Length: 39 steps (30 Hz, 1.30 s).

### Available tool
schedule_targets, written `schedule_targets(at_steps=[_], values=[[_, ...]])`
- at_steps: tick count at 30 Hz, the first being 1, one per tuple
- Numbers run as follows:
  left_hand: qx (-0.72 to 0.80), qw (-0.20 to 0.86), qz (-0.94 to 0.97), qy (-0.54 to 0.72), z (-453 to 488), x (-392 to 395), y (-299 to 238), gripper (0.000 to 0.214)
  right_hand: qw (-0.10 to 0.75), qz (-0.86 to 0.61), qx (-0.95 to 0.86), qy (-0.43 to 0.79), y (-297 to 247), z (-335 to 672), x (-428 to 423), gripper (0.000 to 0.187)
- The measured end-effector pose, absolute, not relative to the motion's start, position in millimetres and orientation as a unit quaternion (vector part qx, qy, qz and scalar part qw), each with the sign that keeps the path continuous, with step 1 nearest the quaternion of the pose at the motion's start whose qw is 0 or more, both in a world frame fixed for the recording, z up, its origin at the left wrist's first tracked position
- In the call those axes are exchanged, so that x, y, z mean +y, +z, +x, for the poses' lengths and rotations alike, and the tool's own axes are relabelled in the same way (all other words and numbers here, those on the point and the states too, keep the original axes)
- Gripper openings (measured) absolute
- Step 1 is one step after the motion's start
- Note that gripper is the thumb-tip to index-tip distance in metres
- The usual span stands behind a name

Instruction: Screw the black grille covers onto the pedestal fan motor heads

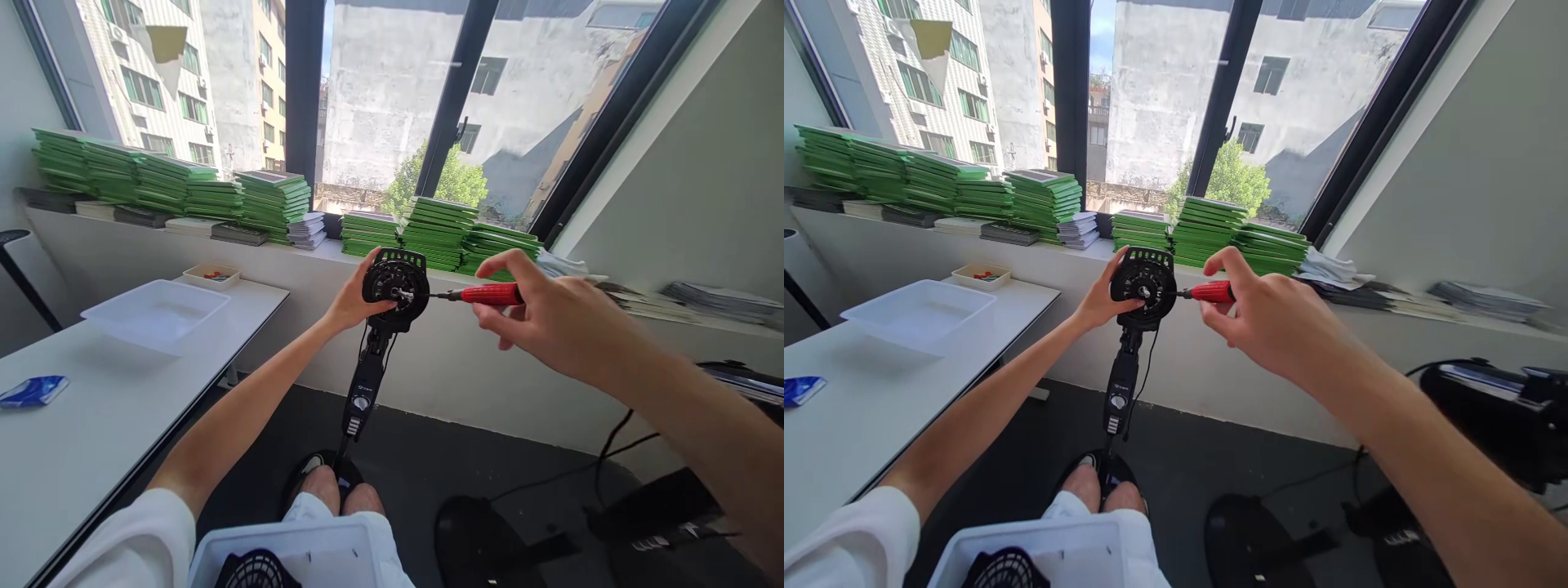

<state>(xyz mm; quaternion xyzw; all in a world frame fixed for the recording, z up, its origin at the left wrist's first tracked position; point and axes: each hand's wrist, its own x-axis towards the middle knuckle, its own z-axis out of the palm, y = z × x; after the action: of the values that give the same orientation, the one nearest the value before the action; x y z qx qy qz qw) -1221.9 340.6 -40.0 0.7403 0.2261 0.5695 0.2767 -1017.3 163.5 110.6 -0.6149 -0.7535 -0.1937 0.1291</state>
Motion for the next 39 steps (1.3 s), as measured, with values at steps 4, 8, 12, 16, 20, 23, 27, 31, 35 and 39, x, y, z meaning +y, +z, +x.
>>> schedule_targets(at_steps=[4,8,12,16,20,23,27,31,35,39], values=[[0.226,0.278,0.740,0.570,-1220.9,341.5,-40.3,0.114,0.083,-0.644,-0.702,-0.293,109.1,-1020.1,160.8,0.072],[0.220,0.273,0.744,0.569,-1220.6,342.2,-40.2,0.114,0.079,-0.623,-0.728,-0.274,107.1,-1022.9,158.8,0.073],[0.222,0.269,0.744,0.570,-1221.7,342.2,-39.5,0.115,0.089,-0.631,-0.711,-0.298,105.2,-1022.9,161.2,0.079],[0.225,0.265,0.750,0.563,-1221.8,341.1,-38.6,0.114,0.114,-0.591,-0.748,-0.281,105.4,-1021.7,163.1,0.089],[0.229,0.262,0.750,0.562,-1221.5,339.8,-37.8,0.113,0.089,-0.613,-0.707,-0.343,106.2,-1021.3,163.6,0.088],[0.230,0.262,0.754,0.556,-1223.4,340.2,-36.7,0.111,0.100,-0.583,-0.752,-0.291,105.3,-1020.7,164.1,0.088],[0.234,0.274,0.764,0.536,-1227.5,343.0,-34.0,0.116,0.085,-0.614,-0.685,-0.383,105.3,-1022.3,160.2,0.083],[0.233,0.283,0.770,0.523,-1231.6,349.4,-29.2,0.120,0.090,-0.618,-0.701,-0.345,106.4,-1019.9,160.0,0.066],[0.230,0.284,0.782,0.505,-1234.2,355.9,-24.3,0.121,0.115,-0.603,-0.728,-0.306,102.7,-1014.8,165.2,0.055],[0.220,0.286,0.784,0.505,-1234.3,357.6,-24.7,0.121,0.124,-0.582,-0.759,-0.265,101.9,-1015.4,163.8,0.048]])
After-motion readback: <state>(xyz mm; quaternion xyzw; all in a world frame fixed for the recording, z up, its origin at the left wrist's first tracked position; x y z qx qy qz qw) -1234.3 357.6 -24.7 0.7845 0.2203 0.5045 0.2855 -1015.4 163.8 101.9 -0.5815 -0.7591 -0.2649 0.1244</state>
